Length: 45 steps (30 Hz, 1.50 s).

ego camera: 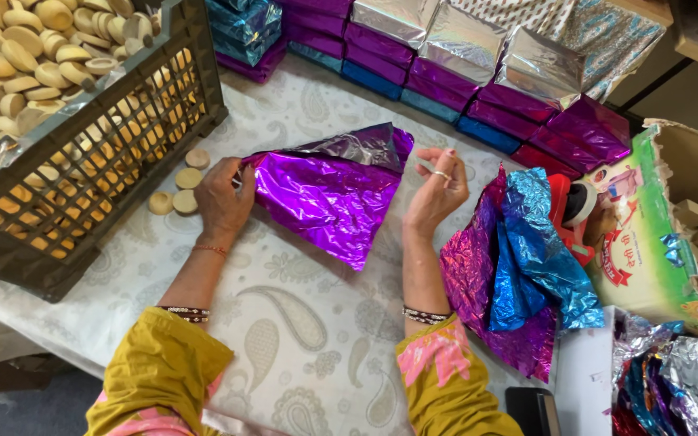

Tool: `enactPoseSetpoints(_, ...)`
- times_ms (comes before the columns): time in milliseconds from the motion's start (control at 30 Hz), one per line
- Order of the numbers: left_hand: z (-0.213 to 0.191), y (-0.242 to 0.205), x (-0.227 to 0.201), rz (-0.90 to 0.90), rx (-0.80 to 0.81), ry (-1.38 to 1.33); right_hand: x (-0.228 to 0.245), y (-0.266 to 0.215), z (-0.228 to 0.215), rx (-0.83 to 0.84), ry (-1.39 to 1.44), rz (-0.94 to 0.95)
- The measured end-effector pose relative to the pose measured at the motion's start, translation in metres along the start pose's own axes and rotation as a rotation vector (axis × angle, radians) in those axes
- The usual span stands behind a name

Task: The person assembles small wooden toy components by hand, placing them into a small rectangular box. They then close the box and wrap it in a sheet of shiny purple foil, folding the edges to enclose the package.

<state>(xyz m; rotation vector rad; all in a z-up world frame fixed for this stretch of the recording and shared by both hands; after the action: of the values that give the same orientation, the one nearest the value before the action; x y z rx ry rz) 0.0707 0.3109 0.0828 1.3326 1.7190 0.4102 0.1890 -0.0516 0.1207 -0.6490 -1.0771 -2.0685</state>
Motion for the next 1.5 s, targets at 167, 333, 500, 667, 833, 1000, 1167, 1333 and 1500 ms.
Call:
enactPoseSetpoints(167, 0.013, -0.005, 0.011, -0.173, 0.043, -0.111, 0.021, 0.012, -0.003, 0.003, -0.068, -0.085)
enactPoseSetpoints(333, 0.022, -0.011, 0.022, -0.285, 0.072, -0.299, 0.040, 0.011, -0.002, 0.053, -0.156, -0.135)
enactPoseSetpoints(500, 0.033, -0.021, 0.033, -0.514, 0.169, -0.509, 0.067, 0.011, 0.007, 0.078, -0.259, -0.215)
enactPoseSetpoints(667, 0.044, -0.029, 0.033, -0.636, 0.206, -0.629, 0.095, -0.005, 0.028, 0.149, -0.384, -0.282)
enactPoseSetpoints(833, 0.042, -0.036, 0.030, -0.638, 0.211, -0.659, 0.121, -0.030, 0.064, 0.256, -0.362, -0.292)
enactPoseSetpoints(1000, 0.035, -0.027, 0.025, -0.515, 0.152, -0.618, 0.142, -0.074, 0.112, 0.506, -0.430, -0.394)
enactPoseSetpoints(1167, 0.040, -0.027, 0.028, -0.496, 0.091, -0.669, 0.162, -0.107, 0.124, 0.593, -0.428, -0.414)
enactPoseSetpoints(1333, 0.062, -0.028, 0.059, -0.521, -0.013, -0.936, 0.134, -0.114, 0.097, 0.561, -0.446, -0.307)
enactPoseSetpoints(1500, 0.086, -0.029, 0.090, -0.625, -0.056, -1.194, 0.059, -0.092, 0.030, 0.307, -0.413, -0.019)
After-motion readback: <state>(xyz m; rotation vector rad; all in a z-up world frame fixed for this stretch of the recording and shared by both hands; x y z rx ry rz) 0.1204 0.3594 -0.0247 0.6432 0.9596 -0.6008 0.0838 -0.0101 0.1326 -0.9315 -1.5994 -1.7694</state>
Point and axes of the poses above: each hand's wrist, its own y-axis towards the middle knuckle, its own z-axis out of the palm, x = y × z, the point moved 10 cm from there along y, towards the middle knuckle, and after that the axes turned 13 degrees about y, right-handed, at the moved point
